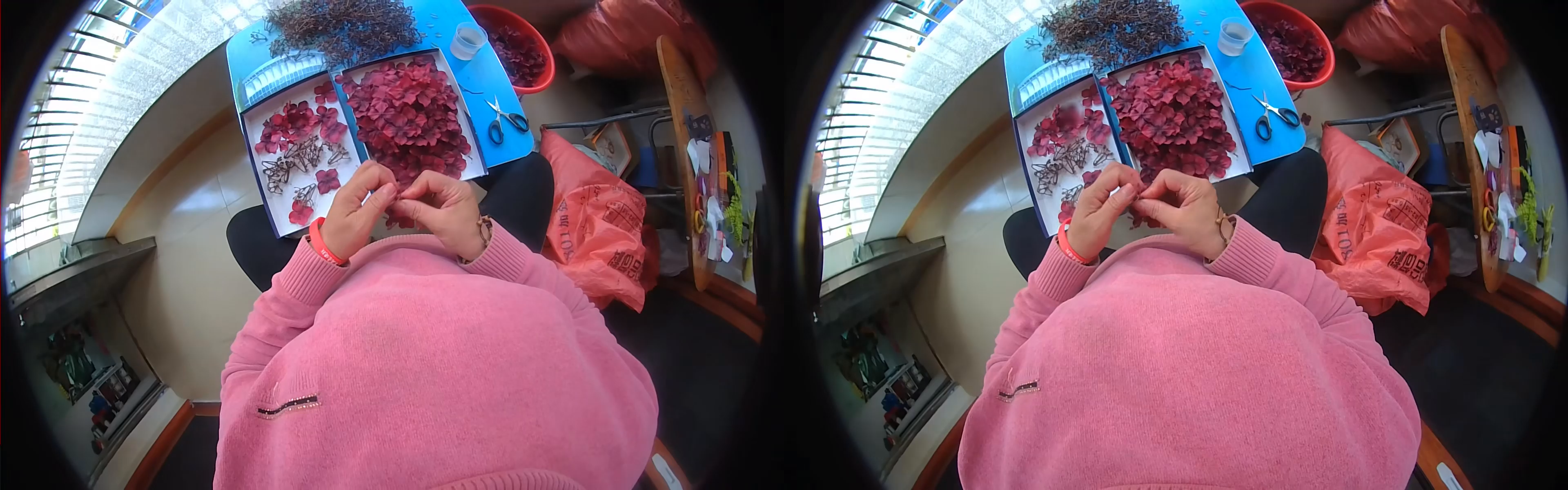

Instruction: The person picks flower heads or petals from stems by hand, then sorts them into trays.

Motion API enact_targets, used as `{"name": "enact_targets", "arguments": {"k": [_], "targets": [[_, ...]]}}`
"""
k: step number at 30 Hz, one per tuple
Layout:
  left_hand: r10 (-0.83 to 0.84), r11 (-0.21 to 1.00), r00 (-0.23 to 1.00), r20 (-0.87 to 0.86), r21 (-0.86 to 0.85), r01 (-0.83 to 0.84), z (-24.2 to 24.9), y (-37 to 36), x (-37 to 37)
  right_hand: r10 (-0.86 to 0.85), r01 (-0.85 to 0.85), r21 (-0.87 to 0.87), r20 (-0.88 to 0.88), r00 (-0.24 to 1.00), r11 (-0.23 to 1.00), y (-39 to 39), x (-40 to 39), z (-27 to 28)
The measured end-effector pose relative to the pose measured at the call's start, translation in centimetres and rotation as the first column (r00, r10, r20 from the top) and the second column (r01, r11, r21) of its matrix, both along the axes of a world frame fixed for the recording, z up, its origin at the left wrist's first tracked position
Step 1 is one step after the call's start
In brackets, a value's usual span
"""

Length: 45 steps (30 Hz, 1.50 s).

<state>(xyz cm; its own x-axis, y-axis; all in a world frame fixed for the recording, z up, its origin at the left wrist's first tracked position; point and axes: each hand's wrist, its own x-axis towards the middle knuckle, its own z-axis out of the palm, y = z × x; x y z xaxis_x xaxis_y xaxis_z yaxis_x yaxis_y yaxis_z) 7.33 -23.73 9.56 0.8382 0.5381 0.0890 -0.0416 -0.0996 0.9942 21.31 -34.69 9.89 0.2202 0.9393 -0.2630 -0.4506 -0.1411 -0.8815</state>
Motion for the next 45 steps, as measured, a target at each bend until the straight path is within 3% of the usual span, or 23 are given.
{"name": "enact_targets", "arguments": {"k": [3, 4, 7, 11, 14, 17, 19, 21, 23, 24, 26, 27, 28, 30, 33, 35, 39, 40, 42, 43, 45], "targets": [[-0.017, 0.999, 0.999, -0.050, 0.030, 0.018, -0.3, 0.1, -0.6, 0.061, -0.064, -0.055, -0.049, 0.997, 0.996, 0.0, 0.3, 0.0], [-0.033, 0.984, 0.994, -0.100, -0.178, 0.014, 0.3, -0.3, -0.8, 0.102, -0.109, -0.086, -0.088, 0.991, 0.990, 0.1, 0.8, 0.2], [-0.048, 0.959, 0.990, -0.133, 0.270, 0.083, -0.7, -0.4, -0.9, 0.140, -0.162, -0.152, -0.141, 0.980, 0.975, 0.1, 1.1, 0.3], [-0.041, 0.975, 0.980, -0.193, 0.207, 0.082, -0.7, -0.7, -0.9, 0.189, -0.211, -0.141, -0.154, 0.970, 0.967, -0.1, 1.0, -1.0], [0.004, 0.792, 0.982, -0.190, 0.600, 0.113, -0.3, -0.3, -0.5, 0.223, -0.254, -0.180, -0.176, 0.959, 0.950, -0.3, 1.2, -1.3], [0.000, 0.781, 0.984, -0.178, 0.614, 0.111, -0.5, 0.1, -0.3, 0.129, -0.207, -0.254, -0.290, 0.948, 0.945, -0.2, 0.8, -0.5], [-0.020, 0.936, 0.987, -0.157, 0.343, 0.073, -1.0, 0.0, -0.1, 0.059, -0.171, -0.299, -0.349, 0.935, 0.939, -0.3, 1.0, -0.2], [-0.032, 0.988, 0.990, -0.139, 0.148, 0.053, -1.3, 0.0, 0.5, 0.036, -0.166, -0.335, -0.362, 0.931, 0.928, -0.2, 1.6, -0.2], [-0.047, 0.997, 0.991, -0.127, 0.053, 0.054, -1.6, 0.0, 1.7, 0.044, -0.109, -0.311, -0.211, 0.977, 0.944, -0.3, 2.0, -0.5], [-0.122, 0.990, 0.984, -0.132, -0.086, 0.112, -1.7, 0.4, 2.1, 0.043, -0.081, -0.298, -0.133, 0.990, 0.951, -0.4, 2.2, -1.0], [0.051, 0.965, 0.984, -0.171, 0.262, -0.005, -3.4, 1.4, 3.3, 0.020, 0.023, -0.192, 0.216, 0.976, 0.981, -1.0, 2.5, -4.1], [0.140, 0.903, 0.976, -0.167, 0.427, -0.057, -4.6, 2.1, 3.9, -0.007, 0.060, -0.128, 0.381, 0.924, 0.990, -1.1, 2.6, -5.0], [0.244, 0.869, 0.948, -0.204, 0.479, -0.121, -5.7, 3.0, 4.6, -0.038, 0.085, -0.055, 0.573, 0.819, 0.995, -1.2, 2.7, -4.8], [0.427, 0.790, 0.833, -0.353, 0.593, -0.153, -7.5, 4.2, 6.0, -0.129, 0.085, 0.099, 0.858, 0.498, 0.991, -1.4, 2.8, -4.3], [0.581, 0.728, 0.632, -0.513, 0.675, -0.122, -8.7, 4.6, 8.2, -0.033, -0.021, 0.054, 0.828, 0.560, 0.998, -1.5, 3.2, -4.4], [0.620, 0.709, 0.558, -0.552, 0.699, -0.096, -9.0, 4.4, 9.2, -0.002, -0.052, 0.054, 0.709, 0.705, 0.997, -1.4, 3.1, -4.1], [0.578, 0.750, 0.742, -0.339, 0.578, -0.320, -9.1, 4.7, 8.8, 0.017, -0.034, 0.021, 0.562, 0.827, 0.999, -1.3, 3.4, -4.0], [0.585, 0.761, 0.774, -0.243, 0.495, -0.420, -9.0, 4.6, 8.7, 0.040, -0.009, -0.075, 0.412, 0.910, 0.997, -1.2, 3.5, -3.7], [0.532, 0.813, 0.837, -0.125, 0.353, -0.464, -8.2, 4.4, 7.8, 0.039, -0.018, -0.271, 0.073, 0.997, 0.963, -0.6, 4.0, -2.6], [0.509, 0.834, 0.858, -0.060, 0.280, -0.475, -7.5, 4.4, 7.3, 0.032, -0.029, -0.259, 0.010, 0.999, 0.965, -0.3, 4.2, -2.2], [0.491, 0.732, 0.864, 0.113, 0.484, -0.479, -5.7, 3.7, 6.4, 0.014, -0.042, -0.242, -0.118, 0.993, 0.969, 0.2, 5.2, -1.7]]}}
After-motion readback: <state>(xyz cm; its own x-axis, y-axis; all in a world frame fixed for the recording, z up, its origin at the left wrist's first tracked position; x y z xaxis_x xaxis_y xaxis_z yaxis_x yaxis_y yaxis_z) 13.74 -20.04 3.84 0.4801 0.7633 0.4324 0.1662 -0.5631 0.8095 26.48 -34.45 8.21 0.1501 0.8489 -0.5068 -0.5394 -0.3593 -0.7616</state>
